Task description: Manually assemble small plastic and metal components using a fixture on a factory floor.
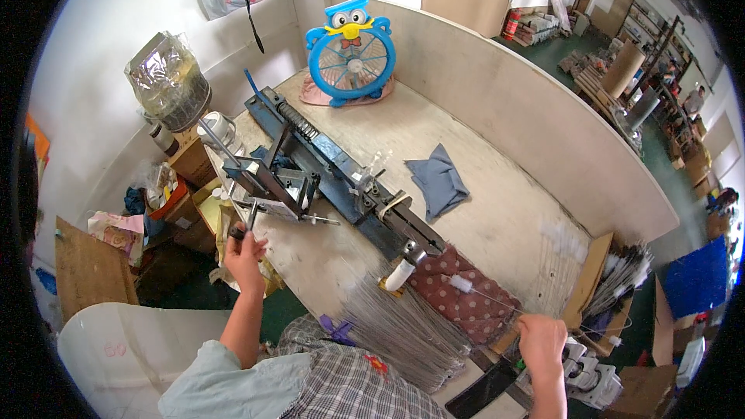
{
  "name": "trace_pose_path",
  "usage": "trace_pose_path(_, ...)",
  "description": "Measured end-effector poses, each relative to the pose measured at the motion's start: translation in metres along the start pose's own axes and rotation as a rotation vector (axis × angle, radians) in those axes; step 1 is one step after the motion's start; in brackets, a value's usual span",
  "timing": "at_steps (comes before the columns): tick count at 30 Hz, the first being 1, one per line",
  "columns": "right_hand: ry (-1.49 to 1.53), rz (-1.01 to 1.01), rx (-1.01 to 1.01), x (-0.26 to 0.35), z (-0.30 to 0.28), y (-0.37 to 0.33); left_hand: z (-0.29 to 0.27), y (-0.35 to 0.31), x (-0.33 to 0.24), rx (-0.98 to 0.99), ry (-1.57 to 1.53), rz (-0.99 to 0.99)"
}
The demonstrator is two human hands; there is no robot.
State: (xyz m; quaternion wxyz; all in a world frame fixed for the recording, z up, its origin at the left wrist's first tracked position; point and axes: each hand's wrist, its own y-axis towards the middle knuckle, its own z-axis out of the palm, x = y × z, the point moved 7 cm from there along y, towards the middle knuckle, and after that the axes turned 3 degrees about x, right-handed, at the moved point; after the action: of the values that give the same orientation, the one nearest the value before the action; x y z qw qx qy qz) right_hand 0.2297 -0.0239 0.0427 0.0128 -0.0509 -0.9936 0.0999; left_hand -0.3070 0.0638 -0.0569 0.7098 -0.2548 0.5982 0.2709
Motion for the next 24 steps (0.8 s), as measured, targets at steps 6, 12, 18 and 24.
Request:
trace_pose_path(6,-0.031,-0.105,-0.063,0.029,-0.014,0.032,0.02,-0.027,0.033,0.027,-0.152,-0.277)
trace_pose_path(12,-0.302,-0.076,0.271,0.043,0.035,0.053,0.102,-0.076,0.048,0.689,-0.07,-0.613)
trace_pose_path(18,-0.255,-0.071,0.167,0.021,0.003,0.067,0.098,-0.085,0.038,0.744,-0.061,-0.487)
trace_pose_path(24,-0.211,0.299,0.033,-0.099,-0.011,0.08,0.126,-0.124,0.01,0.903,0.126,-0.419)
